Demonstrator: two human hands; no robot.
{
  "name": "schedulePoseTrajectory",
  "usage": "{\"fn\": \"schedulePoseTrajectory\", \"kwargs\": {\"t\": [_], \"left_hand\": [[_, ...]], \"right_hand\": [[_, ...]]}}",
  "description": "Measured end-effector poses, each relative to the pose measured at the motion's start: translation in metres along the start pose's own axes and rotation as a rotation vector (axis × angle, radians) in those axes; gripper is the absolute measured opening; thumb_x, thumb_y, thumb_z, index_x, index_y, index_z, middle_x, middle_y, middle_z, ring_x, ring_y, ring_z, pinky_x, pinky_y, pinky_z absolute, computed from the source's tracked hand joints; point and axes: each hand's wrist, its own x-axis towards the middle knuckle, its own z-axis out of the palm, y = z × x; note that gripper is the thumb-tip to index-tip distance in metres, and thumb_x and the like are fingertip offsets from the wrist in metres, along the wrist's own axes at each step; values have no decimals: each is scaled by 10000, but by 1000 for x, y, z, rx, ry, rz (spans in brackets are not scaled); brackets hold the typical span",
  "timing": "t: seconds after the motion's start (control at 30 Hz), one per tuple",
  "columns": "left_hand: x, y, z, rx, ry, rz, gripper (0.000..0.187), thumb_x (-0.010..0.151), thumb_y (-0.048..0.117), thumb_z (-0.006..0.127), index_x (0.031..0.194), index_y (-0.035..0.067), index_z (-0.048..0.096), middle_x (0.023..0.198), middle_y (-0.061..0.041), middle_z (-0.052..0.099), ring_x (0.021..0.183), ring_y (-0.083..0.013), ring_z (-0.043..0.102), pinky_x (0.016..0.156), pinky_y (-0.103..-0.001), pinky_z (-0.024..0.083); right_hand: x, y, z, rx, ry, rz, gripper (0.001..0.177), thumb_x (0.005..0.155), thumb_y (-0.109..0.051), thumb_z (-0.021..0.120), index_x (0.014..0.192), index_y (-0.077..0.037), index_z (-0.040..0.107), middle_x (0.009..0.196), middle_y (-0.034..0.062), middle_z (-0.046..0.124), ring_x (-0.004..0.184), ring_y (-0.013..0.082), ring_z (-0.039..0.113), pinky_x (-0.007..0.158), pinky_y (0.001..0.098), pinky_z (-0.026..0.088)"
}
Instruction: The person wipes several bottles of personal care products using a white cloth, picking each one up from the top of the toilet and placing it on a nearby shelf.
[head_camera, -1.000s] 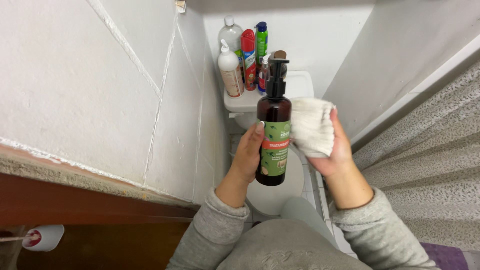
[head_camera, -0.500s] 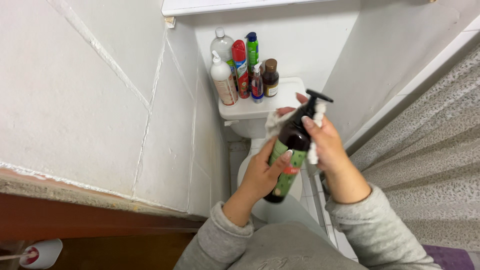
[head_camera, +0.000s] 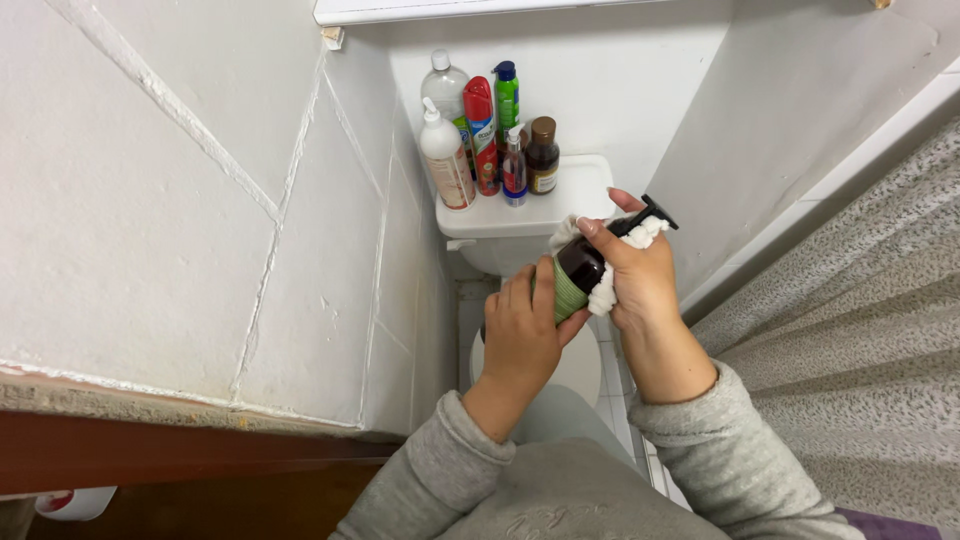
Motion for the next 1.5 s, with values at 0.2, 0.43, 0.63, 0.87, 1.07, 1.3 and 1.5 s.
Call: {"fn": "schedulePoseTrajectory", "kwargs": {"t": [0.2, 0.43, 0.63, 0.87, 1.07, 1.3, 1.5], "left_hand": [[-4, -28, 3, -850, -591, -438, 701, 948, 495, 590, 1460, 27, 490, 1032, -152, 754, 943, -267, 746, 820, -383, 573], [-11, -42, 26, -1498, -732, -571, 620, 1103, 465, 522, 1450, -47, 467, 1260, -157, 663, 1123, -256, 645, 962, -376, 527], [1, -9, 24, -279, -428, -302, 765, 887, 386, 764, 1414, -60, 434, 1197, -219, 633, 1029, -369, 625, 842, -442, 502], [-3, -14, 27, -167, -290, -179, 786, 880, 382, 751, 1425, -61, 397, 1201, -237, 617, 1006, -391, 629, 812, -479, 485], [-21, -37, 38, -1556, -752, -638, 635, 1090, 511, 487, 1454, -8, 462, 1228, -186, 665, 1091, -269, 673, 935, -399, 547], [-26, -42, 45, -1797, -822, -944, 593, 1095, 483, 468, 1419, -11, 529, 1183, -155, 690, 1019, -234, 688, 911, -403, 554], [5, -19, 14, -482, -544, -479, 742, 925, 356, 689, 1478, -21, 368, 1296, -232, 609, 1133, -383, 627, 928, -452, 511]], "right_hand": [[10, -17, -22, -23, -289, 56, 960, 762, -24, 814, 1598, 86, 354, 865, 48, 681, 1003, 227, 695, 906, 369, 560], [28, -7, -36, 402, -829, 118, 1155, 764, -36, 870, 1700, -21, 193, 865, 66, 677, 1083, 311, 666, 1119, 425, 447], [28, 11, -17, 11, -182, 21, 936, 762, -1, 821, 1563, 29, 338, 875, 59, 702, 904, 222, 691, 854, 362, 568], [27, 12, -16, -133, -93, -4, 807, 790, 29, 792, 1507, 8, 424, 866, 63, 702, 793, 175, 685, 725, 298, 572], [45, 10, -45, 456, -818, 218, 975, 758, -93, 853, 1589, 27, 356, 794, 30, 639, 984, 263, 647, 1066, 410, 437], [43, 16, -44, 495, -873, 177, 914, 792, -66, 844, 1590, -36, 400, 821, 39, 631, 995, 284, 634, 1111, 435, 420], [32, 11, -14, -74, -268, 137, 718, 828, -35, 766, 1479, 1, 465, 872, 40, 695, 906, 215, 648, 831, 366, 528]]}}
